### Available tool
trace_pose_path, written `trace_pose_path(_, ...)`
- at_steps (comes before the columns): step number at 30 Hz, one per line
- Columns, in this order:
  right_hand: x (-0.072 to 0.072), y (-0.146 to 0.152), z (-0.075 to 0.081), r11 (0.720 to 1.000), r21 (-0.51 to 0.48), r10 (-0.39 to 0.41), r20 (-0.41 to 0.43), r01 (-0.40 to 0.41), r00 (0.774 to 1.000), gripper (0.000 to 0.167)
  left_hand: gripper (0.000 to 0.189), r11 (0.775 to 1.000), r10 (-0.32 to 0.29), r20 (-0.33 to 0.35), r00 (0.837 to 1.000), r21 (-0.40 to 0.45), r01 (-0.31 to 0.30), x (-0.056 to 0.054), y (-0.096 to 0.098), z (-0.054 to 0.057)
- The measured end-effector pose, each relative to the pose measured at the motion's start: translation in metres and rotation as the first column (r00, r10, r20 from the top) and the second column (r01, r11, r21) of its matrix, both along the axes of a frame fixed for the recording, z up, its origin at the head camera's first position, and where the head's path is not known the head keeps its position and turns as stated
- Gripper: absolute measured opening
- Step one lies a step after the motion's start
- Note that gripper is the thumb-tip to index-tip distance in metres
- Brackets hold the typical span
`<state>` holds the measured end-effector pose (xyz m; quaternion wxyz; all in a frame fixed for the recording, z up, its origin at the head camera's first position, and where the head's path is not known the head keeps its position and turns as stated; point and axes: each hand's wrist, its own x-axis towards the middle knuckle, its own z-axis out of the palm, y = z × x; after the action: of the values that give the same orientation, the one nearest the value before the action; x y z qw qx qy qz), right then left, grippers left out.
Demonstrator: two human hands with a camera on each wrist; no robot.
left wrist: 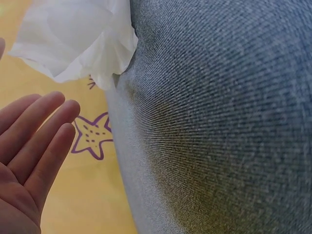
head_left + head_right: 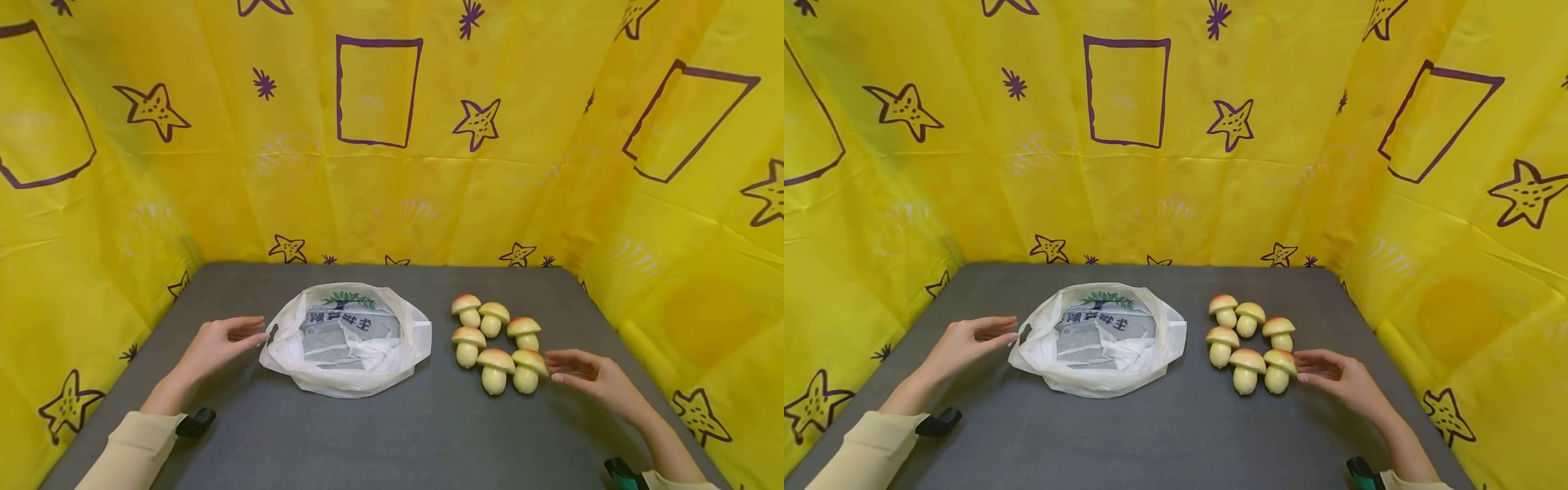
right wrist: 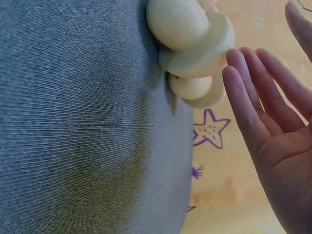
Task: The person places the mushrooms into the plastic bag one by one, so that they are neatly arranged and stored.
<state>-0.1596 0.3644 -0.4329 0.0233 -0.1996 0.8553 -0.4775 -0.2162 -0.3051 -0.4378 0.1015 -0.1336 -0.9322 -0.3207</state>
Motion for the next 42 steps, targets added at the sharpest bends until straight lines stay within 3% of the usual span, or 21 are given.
trace_pose_path(11, 0.001, -0.002, -0.005, 1.000, -0.019, -0.011, 0.080, 0.013, 0.997, 0.034, 0.049, 1.000, -0.006, 0.022, 1.000, 0.021, 0.006, 0.000, 0.003, -0.004)
trace_pose_path(18, 0.001, 0.001, -0.012, 0.998, 0.029, -0.050, 0.127, 0.047, 0.991, 0.031, 0.049, 1.000, -0.014, 0.023, 1.000, 0.023, 0.013, -0.001, 0.004, -0.004)
trace_pose_path(32, -0.006, -0.001, -0.019, 0.994, 0.111, -0.010, 0.130, -0.004, 0.992, 0.037, 0.049, 1.000, -0.021, 0.030, 0.999, 0.012, 0.021, -0.002, 0.005, -0.003)
trace_pose_path(42, -0.013, -0.008, -0.023, 0.983, 0.183, -0.050, 0.161, 0.020, 0.986, 0.043, 0.047, 1.000, -0.025, 0.030, 0.999, 0.015, 0.025, -0.004, 0.007, -0.005)
